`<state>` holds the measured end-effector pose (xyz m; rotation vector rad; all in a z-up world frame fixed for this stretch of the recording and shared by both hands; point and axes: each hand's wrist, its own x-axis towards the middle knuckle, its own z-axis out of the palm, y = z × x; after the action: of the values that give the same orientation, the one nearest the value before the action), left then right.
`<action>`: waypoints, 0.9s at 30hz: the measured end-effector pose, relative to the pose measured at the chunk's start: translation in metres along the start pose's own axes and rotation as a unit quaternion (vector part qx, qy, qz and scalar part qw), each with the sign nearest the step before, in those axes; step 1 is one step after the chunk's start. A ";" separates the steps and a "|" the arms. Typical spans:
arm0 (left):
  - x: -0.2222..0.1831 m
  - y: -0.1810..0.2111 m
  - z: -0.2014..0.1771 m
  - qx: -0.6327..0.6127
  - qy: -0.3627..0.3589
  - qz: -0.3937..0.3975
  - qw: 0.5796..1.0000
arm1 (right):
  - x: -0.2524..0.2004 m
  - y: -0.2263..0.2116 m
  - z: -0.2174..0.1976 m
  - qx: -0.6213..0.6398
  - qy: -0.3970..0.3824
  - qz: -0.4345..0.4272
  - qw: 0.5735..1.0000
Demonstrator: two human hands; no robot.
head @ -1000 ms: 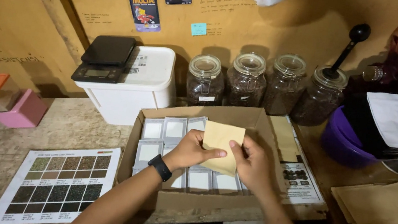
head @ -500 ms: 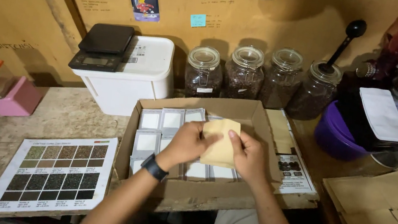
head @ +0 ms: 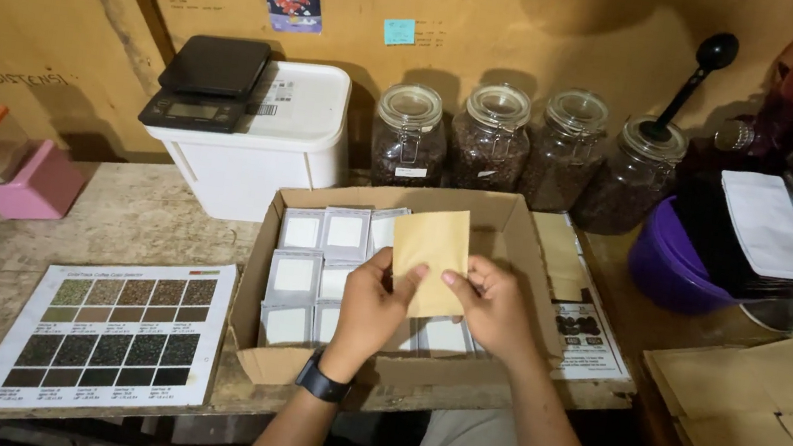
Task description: Organizing and placing small paper envelopes into a compartmentalized storage box, likely for coffee samples.
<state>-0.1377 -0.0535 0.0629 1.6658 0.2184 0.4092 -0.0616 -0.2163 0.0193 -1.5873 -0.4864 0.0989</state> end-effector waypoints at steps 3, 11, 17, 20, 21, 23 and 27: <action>-0.005 0.007 -0.001 0.001 -0.049 0.014 0.999 | 0.008 0.034 -0.012 0.002 0.027 0.004 1.000; -0.003 -0.019 -0.002 -0.034 -0.049 -0.001 0.998 | 0.002 0.000 -0.004 0.012 0.015 -0.035 0.999; -0.001 -0.016 -0.002 -0.029 -0.054 0.015 0.998 | 0.009 0.043 -0.018 0.002 0.026 -0.017 1.000; -0.007 0.007 -0.002 -0.042 -0.042 0.026 0.998 | 0.007 0.039 -0.018 -0.038 0.018 -0.010 0.999; -0.008 0.007 -0.002 -0.047 -0.024 0.022 0.998 | 0.003 0.026 -0.014 -0.045 0.009 -0.003 0.999; -0.006 0.003 -0.003 -0.042 -0.011 0.021 0.999 | -0.004 0.003 -0.006 -0.030 -0.010 -0.007 0.999; 0.017 -0.075 -0.005 -0.017 0.014 0.010 1.000 | -0.017 -0.045 0.006 0.027 -0.098 -0.007 0.995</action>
<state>-0.1175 -0.0319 -0.0081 1.6310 0.2133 0.4490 -0.0902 -0.2171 0.0585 -1.5275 -0.6423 0.2578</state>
